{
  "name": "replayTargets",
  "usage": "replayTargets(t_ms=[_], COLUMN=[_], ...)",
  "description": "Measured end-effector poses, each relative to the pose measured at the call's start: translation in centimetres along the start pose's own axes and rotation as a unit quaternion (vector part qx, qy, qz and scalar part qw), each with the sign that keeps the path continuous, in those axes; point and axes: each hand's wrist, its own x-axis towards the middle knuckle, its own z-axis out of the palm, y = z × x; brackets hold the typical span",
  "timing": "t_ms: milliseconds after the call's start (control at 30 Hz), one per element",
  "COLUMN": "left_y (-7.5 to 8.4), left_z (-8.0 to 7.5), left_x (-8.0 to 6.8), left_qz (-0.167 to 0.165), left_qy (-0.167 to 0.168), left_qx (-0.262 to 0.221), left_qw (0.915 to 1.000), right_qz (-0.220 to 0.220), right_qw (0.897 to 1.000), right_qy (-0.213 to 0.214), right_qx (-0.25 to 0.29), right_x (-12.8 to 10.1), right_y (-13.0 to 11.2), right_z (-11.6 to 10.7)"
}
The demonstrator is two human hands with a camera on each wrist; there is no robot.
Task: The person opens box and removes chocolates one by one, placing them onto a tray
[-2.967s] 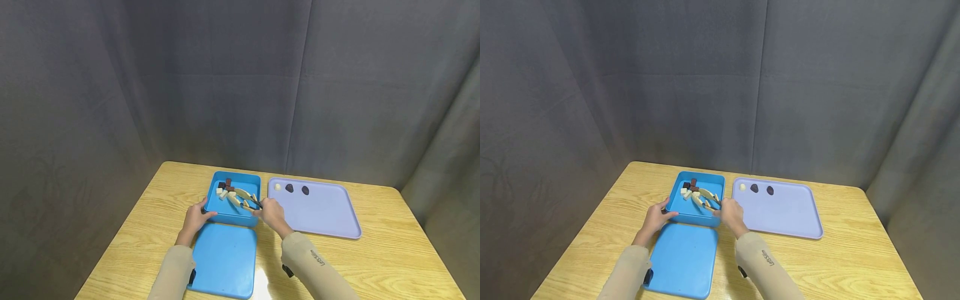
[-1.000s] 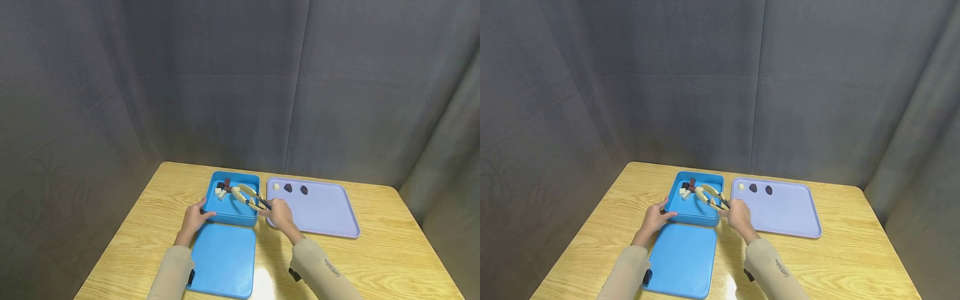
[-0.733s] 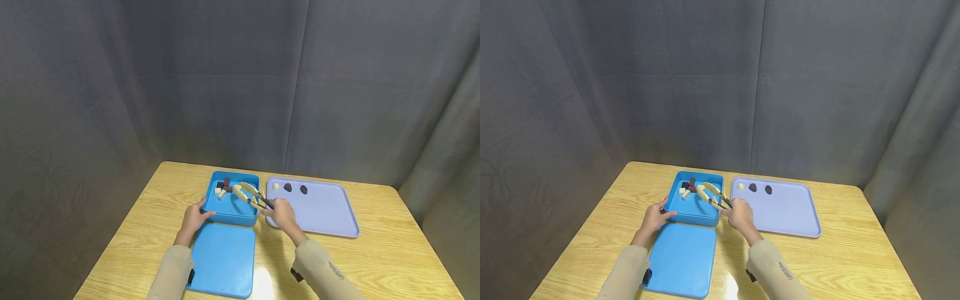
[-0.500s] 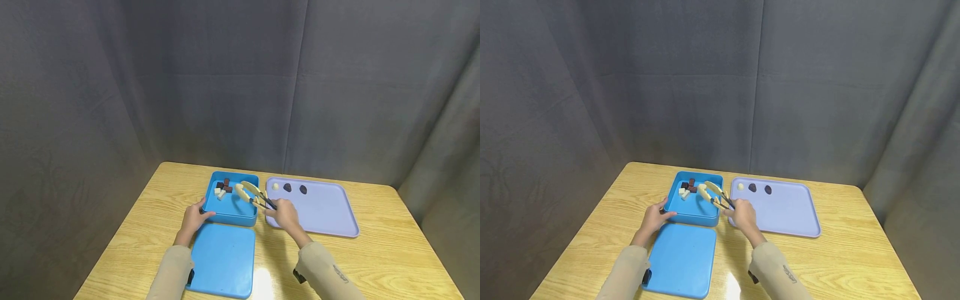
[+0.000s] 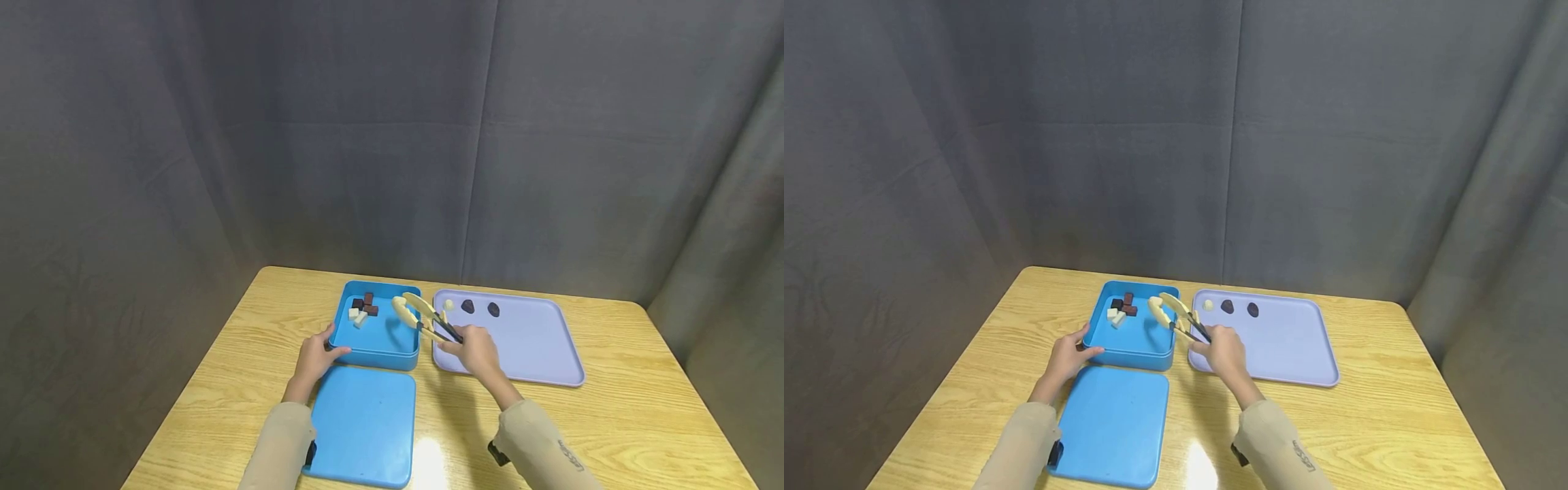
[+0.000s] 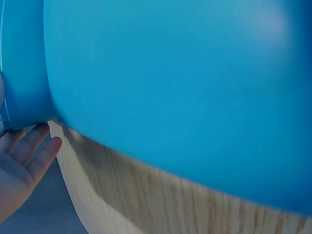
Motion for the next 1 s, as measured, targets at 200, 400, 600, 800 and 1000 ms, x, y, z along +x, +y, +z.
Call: replayTargets(t_ms=[200, 400, 600, 800, 1000], left_y=[0.0, -0.3, -0.5, -0.5, -0.4], left_z=[0.1, 0.2, 0.2, 0.3, 0.2], left_x=[0.0, 0.1, 0.1, 0.1, 0.1], left_qz=[0.002, 0.004, 0.009, 0.006, 0.009], left_qy=[0.0, 0.001, 0.0, -0.004, -0.002], left_qx=[0.0, 0.005, -0.001, -0.005, -0.003], left_qw=[1.0, 1.0, 1.0, 1.0, 1.0], right_qz=[-0.002, 0.009, 0.015, 0.029, 0.046], right_qw=[1.0, 1.0, 1.0, 0.999, 0.998], right_qy=[0.015, 0.012, 0.014, 0.02, 0.027], right_qx=[0.006, 0.013, 0.017, 0.026, 0.019], right_x=[-0.3, -0.6, -0.8, -1.1, -1.4], right_y=[0.7, 1.7, 2.4, 3.4, 4.5], right_z=[-0.7, -1.2, -1.7, -2.2, -2.7])
